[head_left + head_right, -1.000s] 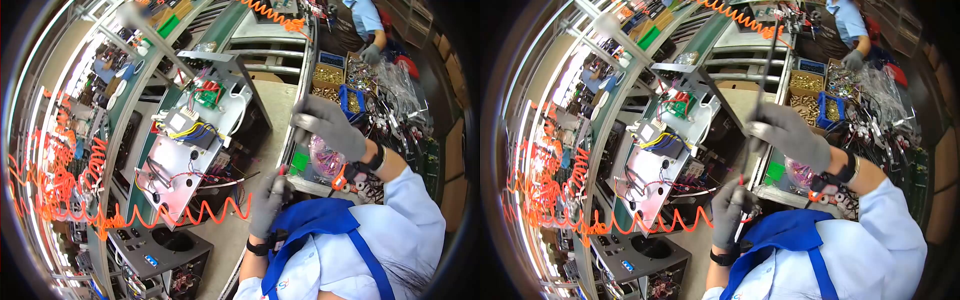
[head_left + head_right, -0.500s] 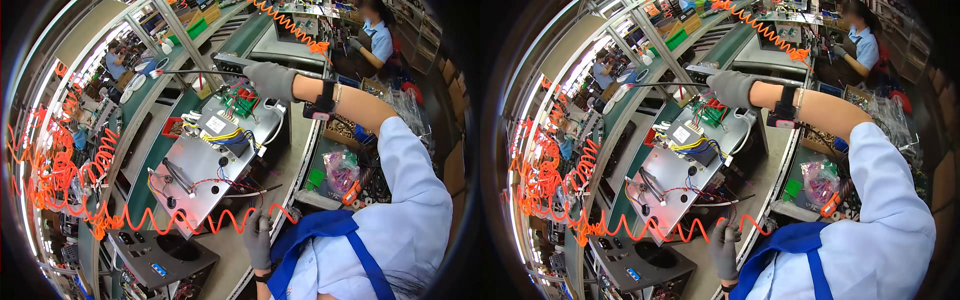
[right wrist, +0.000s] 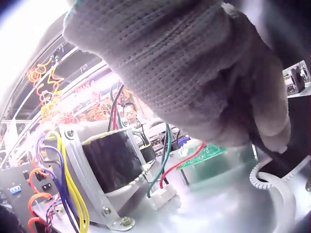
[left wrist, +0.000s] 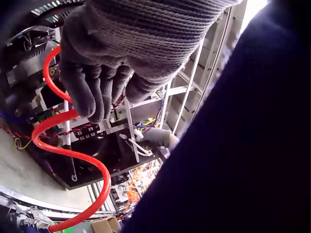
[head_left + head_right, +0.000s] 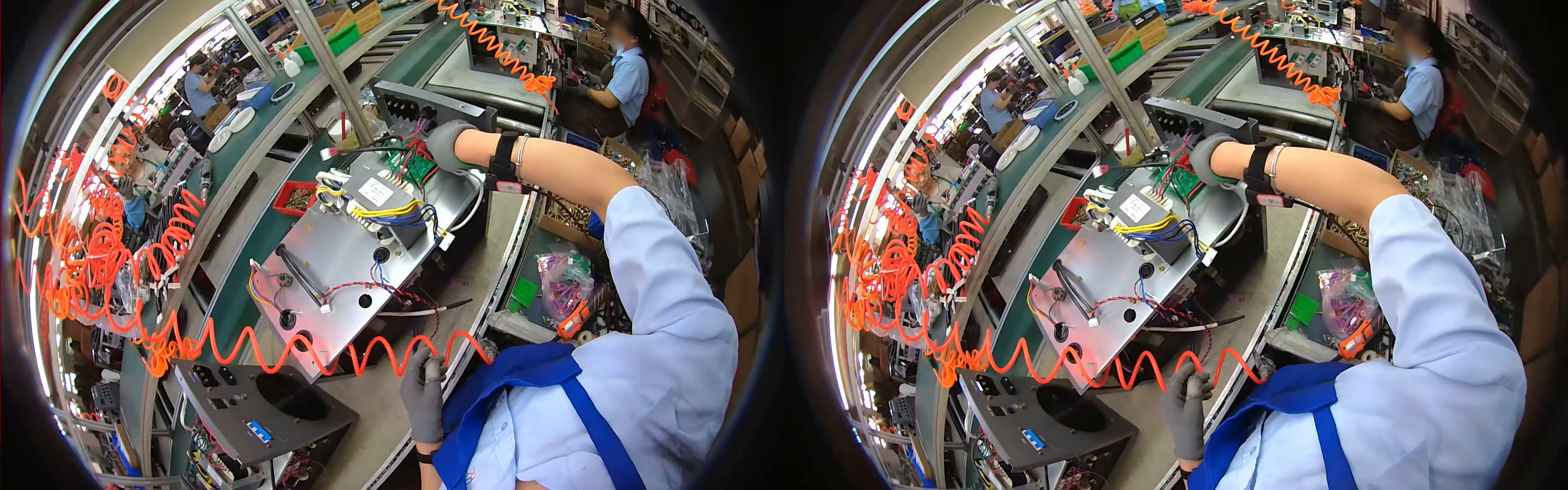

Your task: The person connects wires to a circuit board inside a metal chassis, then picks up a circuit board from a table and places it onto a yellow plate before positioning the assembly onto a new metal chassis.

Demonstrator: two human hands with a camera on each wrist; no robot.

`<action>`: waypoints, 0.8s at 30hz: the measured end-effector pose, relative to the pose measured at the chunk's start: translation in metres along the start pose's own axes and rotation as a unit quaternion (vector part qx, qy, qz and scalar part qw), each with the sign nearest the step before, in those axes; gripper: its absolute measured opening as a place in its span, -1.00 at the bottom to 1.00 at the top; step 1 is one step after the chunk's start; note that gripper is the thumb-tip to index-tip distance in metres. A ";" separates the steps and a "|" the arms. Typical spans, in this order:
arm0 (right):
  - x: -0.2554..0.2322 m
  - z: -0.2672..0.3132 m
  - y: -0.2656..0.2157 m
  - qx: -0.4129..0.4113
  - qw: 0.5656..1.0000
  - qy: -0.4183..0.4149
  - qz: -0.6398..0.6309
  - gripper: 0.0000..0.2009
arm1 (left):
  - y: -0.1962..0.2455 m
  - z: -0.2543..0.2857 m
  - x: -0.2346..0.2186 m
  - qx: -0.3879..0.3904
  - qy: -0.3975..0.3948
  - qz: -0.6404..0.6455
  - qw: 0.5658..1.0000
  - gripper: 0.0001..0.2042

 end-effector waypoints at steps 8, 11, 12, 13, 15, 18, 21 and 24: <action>-0.025 0.019 0.011 0.079 0.989 0.026 -0.125 -0.72 | 0.003 -0.006 -0.008 0.016 -0.013 0.004 1.000 -0.68; -0.011 0.021 0.006 0.044 0.984 -0.025 -0.173 -0.70 | 0.005 -0.011 -0.009 0.008 -0.027 -0.008 1.000 -0.68; -0.011 0.020 0.009 0.052 0.982 -0.022 -0.178 -0.70 | 0.006 -0.014 -0.010 0.008 -0.036 -0.023 0.999 -0.67; -0.011 0.019 0.012 0.059 0.981 -0.018 -0.184 -0.69 | 0.007 -0.017 -0.012 0.009 -0.038 -0.024 0.999 -0.67; -0.015 0.027 0.009 0.078 0.980 0.012 -0.181 -0.70 | 0.012 -0.020 -0.012 0.028 -0.073 -0.022 0.997 -0.66; -0.017 0.034 -0.006 0.090 0.986 0.020 -0.139 -0.73 | 0.028 -0.025 -0.010 0.023 -0.093 -0.021 0.995 -0.66; -0.010 0.034 0.005 0.118 0.976 0.038 -0.178 -0.74 | 0.040 -0.033 -0.001 0.006 -0.124 -0.032 0.992 -0.67; -0.005 0.035 0.007 0.145 0.962 0.070 -0.221 -0.73 | 0.041 -0.040 0.001 0.039 -0.141 -0.056 0.988 -0.67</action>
Point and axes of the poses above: each hand's wrist, its own z-axis away from the middle knuckle, its own x-axis out of the palm, y = z × x, the point moved 8 cm from there along -z, towards the middle knuckle, and after that the axes turned 12 degrees about z, right-handed, at the moved point
